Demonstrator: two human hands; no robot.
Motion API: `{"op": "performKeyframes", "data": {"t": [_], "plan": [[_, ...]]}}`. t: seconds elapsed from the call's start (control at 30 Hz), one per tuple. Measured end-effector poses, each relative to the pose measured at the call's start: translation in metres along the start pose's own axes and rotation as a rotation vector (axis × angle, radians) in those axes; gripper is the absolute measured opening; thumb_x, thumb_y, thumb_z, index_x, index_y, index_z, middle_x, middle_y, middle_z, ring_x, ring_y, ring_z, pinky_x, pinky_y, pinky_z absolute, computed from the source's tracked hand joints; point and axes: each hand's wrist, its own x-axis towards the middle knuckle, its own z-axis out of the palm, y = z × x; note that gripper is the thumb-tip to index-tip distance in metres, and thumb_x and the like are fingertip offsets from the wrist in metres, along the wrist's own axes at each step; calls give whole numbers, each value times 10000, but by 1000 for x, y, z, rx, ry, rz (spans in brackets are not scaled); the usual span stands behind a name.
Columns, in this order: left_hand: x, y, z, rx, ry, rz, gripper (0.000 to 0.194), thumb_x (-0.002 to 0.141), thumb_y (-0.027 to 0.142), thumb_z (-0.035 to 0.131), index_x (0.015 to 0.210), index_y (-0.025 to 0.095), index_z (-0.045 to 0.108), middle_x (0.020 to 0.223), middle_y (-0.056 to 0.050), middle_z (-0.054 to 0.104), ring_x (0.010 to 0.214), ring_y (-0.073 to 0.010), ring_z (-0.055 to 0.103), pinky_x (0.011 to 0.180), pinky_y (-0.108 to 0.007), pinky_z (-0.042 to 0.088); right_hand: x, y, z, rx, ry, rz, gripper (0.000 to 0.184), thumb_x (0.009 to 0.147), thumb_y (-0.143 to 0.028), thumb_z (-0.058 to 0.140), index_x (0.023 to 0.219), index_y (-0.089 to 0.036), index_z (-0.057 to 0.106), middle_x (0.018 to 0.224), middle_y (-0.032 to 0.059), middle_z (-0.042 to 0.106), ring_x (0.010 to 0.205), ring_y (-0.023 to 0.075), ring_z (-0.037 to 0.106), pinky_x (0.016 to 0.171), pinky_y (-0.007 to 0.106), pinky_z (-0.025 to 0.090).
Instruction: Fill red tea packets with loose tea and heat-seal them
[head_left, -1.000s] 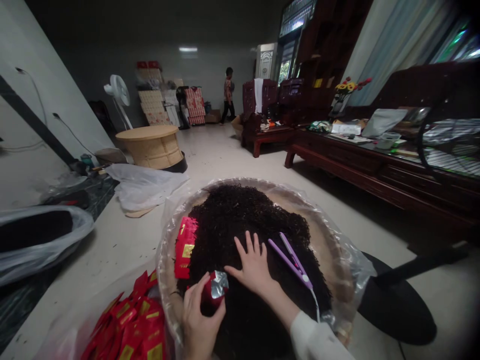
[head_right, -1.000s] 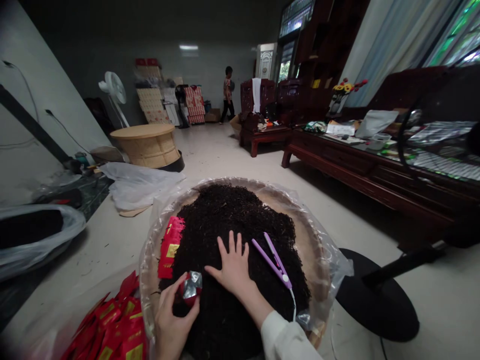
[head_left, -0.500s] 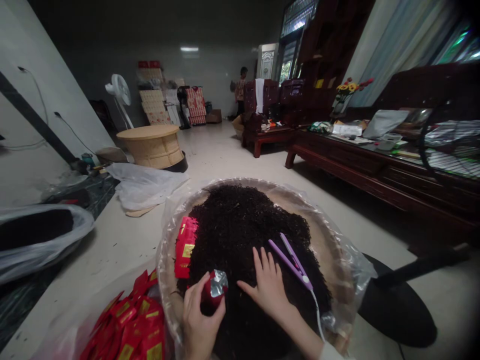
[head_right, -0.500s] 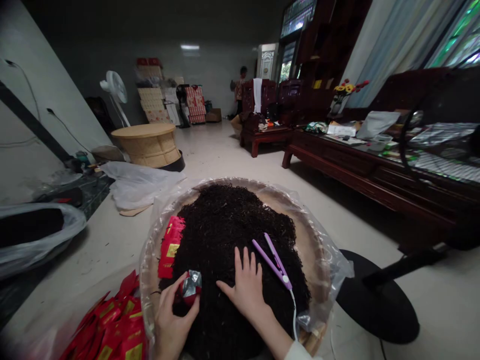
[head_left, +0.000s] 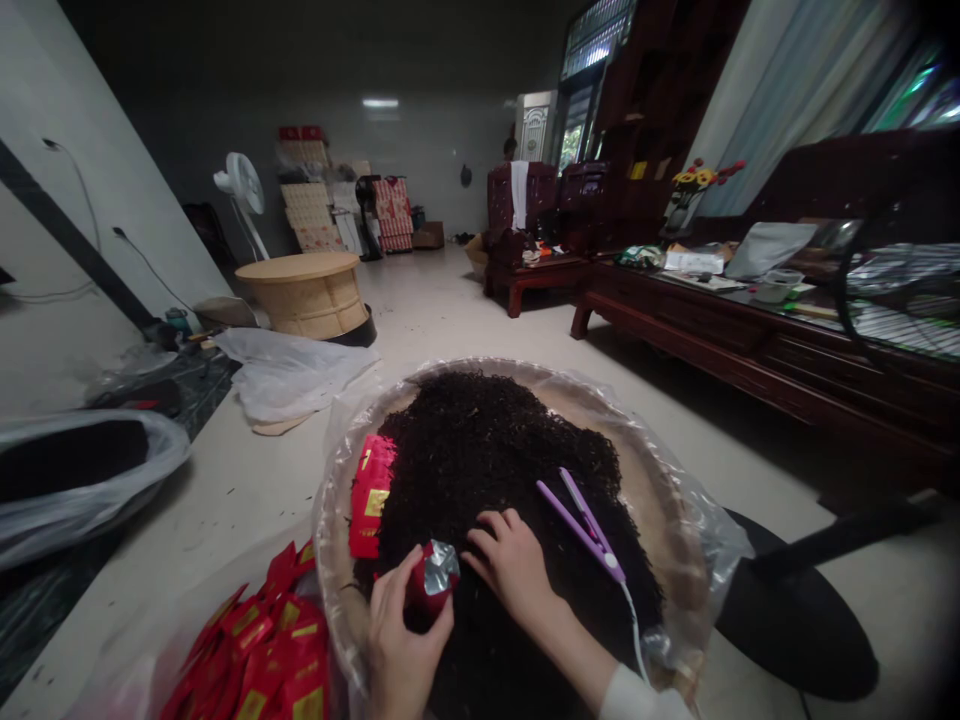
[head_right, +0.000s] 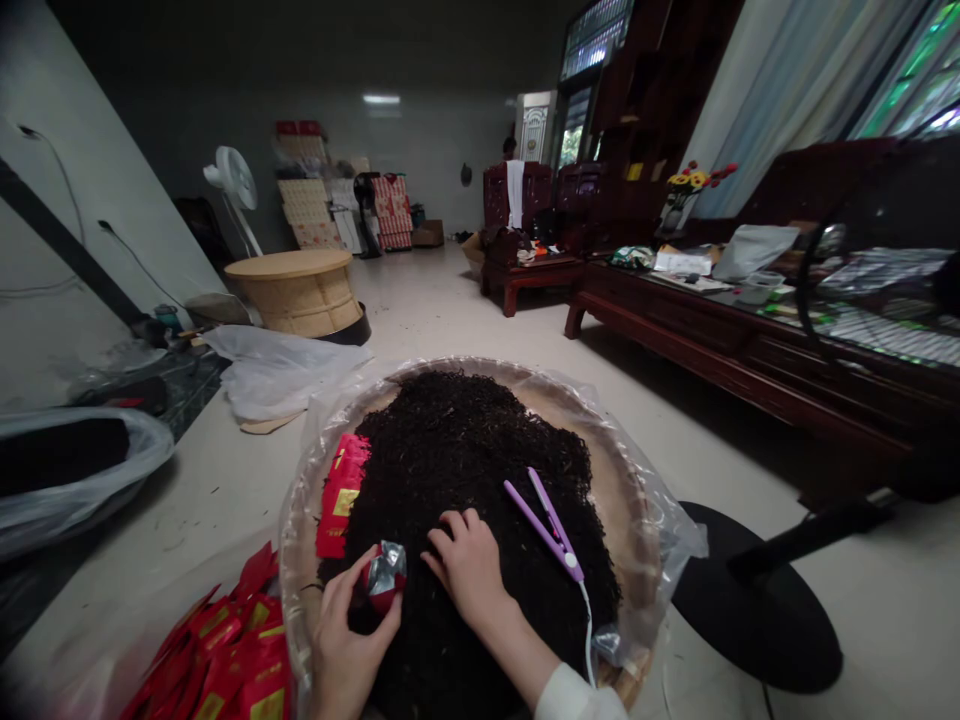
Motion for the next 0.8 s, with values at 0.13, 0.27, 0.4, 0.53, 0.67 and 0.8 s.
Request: {"op": "performKeyframes", "data": {"t": [0.13, 0.27, 0.4, 0.53, 0.67, 0.8], "plan": [[0, 0, 1, 1, -5, 1, 408, 794, 290, 621, 1183, 179, 569, 1053, -108, 670, 907, -240, 649, 778, -385, 565, 0, 7, -4, 33, 28, 9, 229, 833, -277, 645, 1053, -221, 668, 1057, 92, 643, 964, 262, 535, 777, 360, 488], [0, 3, 3, -4, 19, 15, 402, 780, 299, 632, 1159, 172, 588, 1035, -107, 678, 897, -241, 656, 764, -375, 569, -1, 9, 1, 51, 53, -12, 342, 758, -279, 720, 1088, -225, 648, 1077, 101, 635, 967, 287, 538, 782, 408, 497], [1, 4, 3, -24, 17, 3, 393, 777, 289, 632, 1152, 177, 595, 1037, -105, 680, 902, -238, 657, 767, -369, 572, 0, 16, 7, 271, 171, -16, 115, 823, -169, 596, 889, -225, 673, 886, 63, 658, 847, 237, 568, 721, 342, 493], [1, 6, 4, -38, 5, -21, 393, 774, 285, 631, 1154, 191, 594, 1039, -100, 681, 896, -239, 660, 780, -378, 571, 6, 24, 1, 782, 410, 193, 79, 801, -287, 627, 796, -220, 668, 805, 39, 661, 796, 216, 599, 735, 330, 487], [2, 11, 8, -54, -9, 5, 402, 769, 272, 635, 1160, 197, 589, 1054, -92, 682, 930, -240, 650, 807, -374, 564, 12, 24, -12, 1524, 464, 626, 204, 706, -386, 732, 788, -219, 648, 727, -12, 662, 615, 156, 593, 487, 232, 445], [4, 19, 12, -64, -55, -14, 433, 752, 262, 646, 1175, 201, 583, 1052, -89, 670, 933, -238, 646, 815, -377, 563, 14, 19, -28, 2179, 353, 871, 159, 800, -372, 657, 817, -216, 637, 748, -13, 711, 582, 128, 634, 504, 222, 488]]}}
